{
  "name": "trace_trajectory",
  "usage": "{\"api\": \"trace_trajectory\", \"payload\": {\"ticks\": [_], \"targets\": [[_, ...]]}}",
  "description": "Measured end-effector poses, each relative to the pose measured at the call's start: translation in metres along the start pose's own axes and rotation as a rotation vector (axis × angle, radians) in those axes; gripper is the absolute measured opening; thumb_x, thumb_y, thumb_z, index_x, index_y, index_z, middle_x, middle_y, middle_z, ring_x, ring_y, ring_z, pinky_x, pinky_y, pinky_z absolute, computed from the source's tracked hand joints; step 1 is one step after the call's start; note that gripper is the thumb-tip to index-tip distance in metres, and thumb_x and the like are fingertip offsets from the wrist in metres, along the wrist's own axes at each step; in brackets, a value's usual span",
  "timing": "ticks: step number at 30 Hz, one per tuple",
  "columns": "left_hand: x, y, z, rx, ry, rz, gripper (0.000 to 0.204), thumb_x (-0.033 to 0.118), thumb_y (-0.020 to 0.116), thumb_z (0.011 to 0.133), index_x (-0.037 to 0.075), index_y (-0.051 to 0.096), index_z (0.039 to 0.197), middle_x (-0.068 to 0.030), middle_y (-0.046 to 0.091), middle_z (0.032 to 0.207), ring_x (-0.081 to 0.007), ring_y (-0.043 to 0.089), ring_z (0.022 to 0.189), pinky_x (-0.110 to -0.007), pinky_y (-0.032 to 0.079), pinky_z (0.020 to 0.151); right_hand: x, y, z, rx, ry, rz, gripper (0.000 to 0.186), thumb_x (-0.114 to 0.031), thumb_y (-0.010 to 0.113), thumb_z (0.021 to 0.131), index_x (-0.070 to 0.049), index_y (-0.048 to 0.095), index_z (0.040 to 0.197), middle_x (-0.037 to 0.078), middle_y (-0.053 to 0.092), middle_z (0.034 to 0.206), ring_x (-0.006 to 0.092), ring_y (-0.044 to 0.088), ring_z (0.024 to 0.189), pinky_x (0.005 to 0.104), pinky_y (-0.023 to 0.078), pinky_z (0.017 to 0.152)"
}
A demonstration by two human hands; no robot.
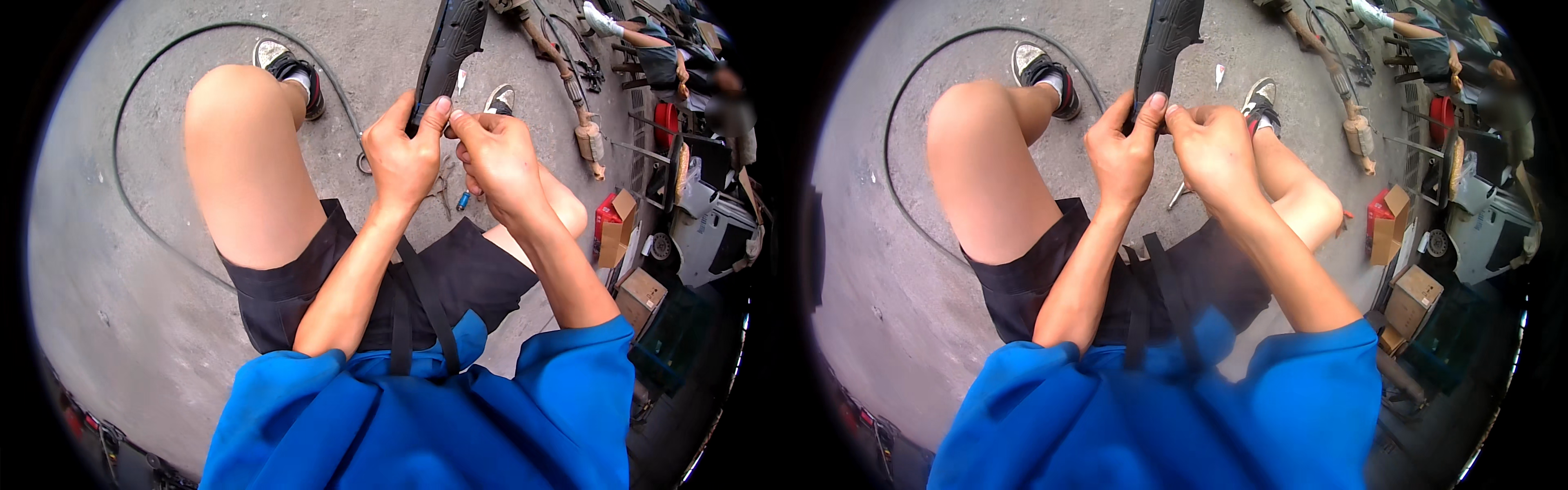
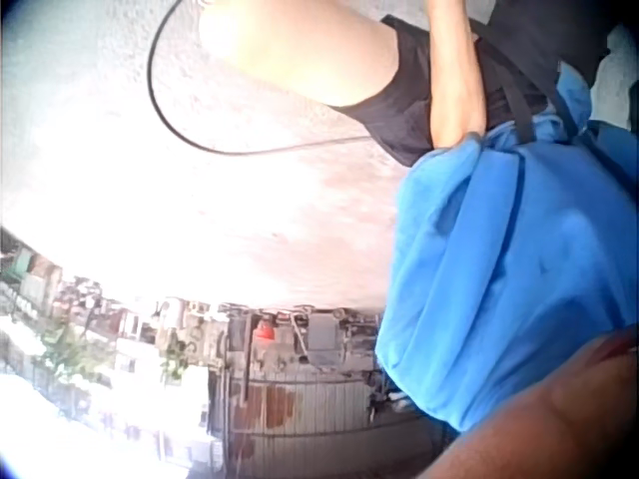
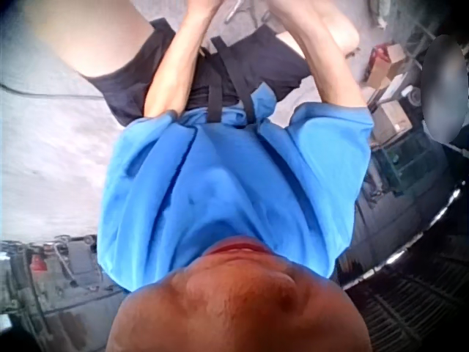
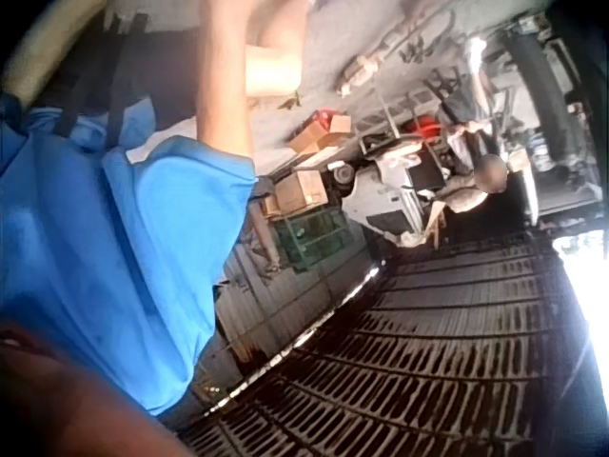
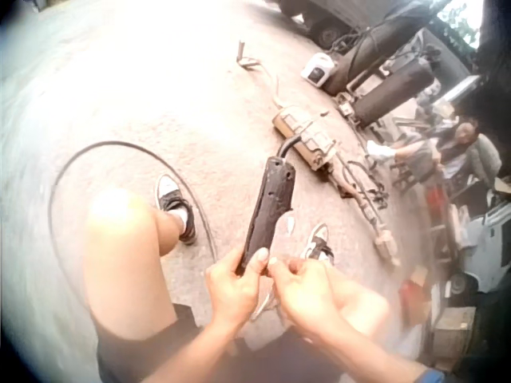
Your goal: The person sits on the ground and uses a screwdriver to adjust a screw on a handheld power tool. They repeatedly tighten and loosen the screw while holding the tool in their lap.
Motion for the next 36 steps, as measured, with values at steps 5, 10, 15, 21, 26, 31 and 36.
{"api": "trace_trajectory", "payload": {"ticks": [5,10,15,21,26,31,36], "targets": [[0.003,0.003,-0.002,0.073,0.079,0.014,0.027,0.024,0.071,0.088,-0.002,0.064,0.081,-0.013,0.051,0.053,-0.0137,0.044,0.046,-0.034,0.037,0.046,-0.022,-0.01,-0.005,0.043,-0.286,-0.44,0.031,-0.022,0.063,0.092,0.008,0.064,0.101,0.024,0.066,0.075,0.0363,0.068,0.078,0.0414,0.051,0.073],[0.013,-0.001,-0.003,0.06,0.049,0.014,0.025,0.023,0.071,0.088,-0.002,0.067,0.084,-0.0141,0.056,0.056,-0.0152,0.05,0.047,-0.034,0.04,0.047,-0.033,-0.005,-0.02,-0.021,-0.395,-0.556,0.03,-0.016,0.061,0.093,0.008,0.053,0.11,0.029,0.067,0.09,0.043,0.067,0.087,0.0464,0.05,0.077],[0.008,0.0,-0.001,0.047,0.06,-0.004,0.026,0.022,0.071,0.088,-0.003,0.064,0.081,-0.0165,0.058,0.059,-0.0187,0.053,0.049,-0.035,0.04,0.049,-0.042,0.003,-0.035,0.063,-1.018,-1.005,0.023,-0.001,0.063,0.076,-0.001,0.055,0.098,0.013,0.056,0.082,0.0304,0.059,0.083,0.0394,0.052,0.068],[0.006,0.003,0.0,0.01,0.04,0.023,0.027,0.023,0.071,0.089,-0.003,0.066,0.083,-0.0115,0.063,0.062,-0.0119,0.057,0.057,-0.03,0.044,0.054,-0.037,0.008,-0.035,0.094,-1.167,-1.222,0.026,0.0,0.062,0.072,0.002,0.057,0.097,0.009,0.056,0.079,0.0229,0.059,0.075,0.0327,0.052,0.061],[0.0,0.006,0.001,-0.009,-0.012,0.008,0.027,0.024,0.072,0.089,-0.003,0.068,0.087,-0.007,0.066,0.064,-0.0073,0.06,0.062,-0.026,0.047,0.056,-0.034,0.008,-0.029,0.109,-1.156,-1.1,0.027,0.003,0.063,0.072,0.003,0.057,0.099,0.011,0.054,0.077,0.0265,0.058,0.071,0.0352,0.051,0.058],[-0.004,0.008,0.001,0.01,0.013,0.019,0.027,0.025,0.072,0.089,-0.002,0.071,0.092,-0.006,0.066,0.064,-0.0077,0.059,0.062,-0.026,0.046,0.057,-0.028,0.006,-0.019,0.169,-0.981,-0.876,0.016,-0.002,0.064,0.08,0.001,0.059,0.095,0.015,0.059,0.071,0.0323,0.06,0.062,0.0428,0.049,0.058],[-0.011,0.009,0.0,0.062,0.062,0.023,0.026,0.022,0.073,0.086,-0.002,0.065,0.083,-0.016,0.055,0.06,-0.0239,0.051,0.05,-0.036,0.04,0.049,-0.006,-0.005,0.011,0.098,-0.272,-0.354,0.026,-0.016,0.062,0.088,0.007,0.062,0.075,0.02,0.064,0.064,0.0307,0.066,0.06,0.0411,0.048,0.056]]}}
Point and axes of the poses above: each hand's wrist, its own z-axis towards the middle knuckle, its own y-axis out of the palm, x = y × z, the point moved 7 cm from there along z, towards the middle knuckle
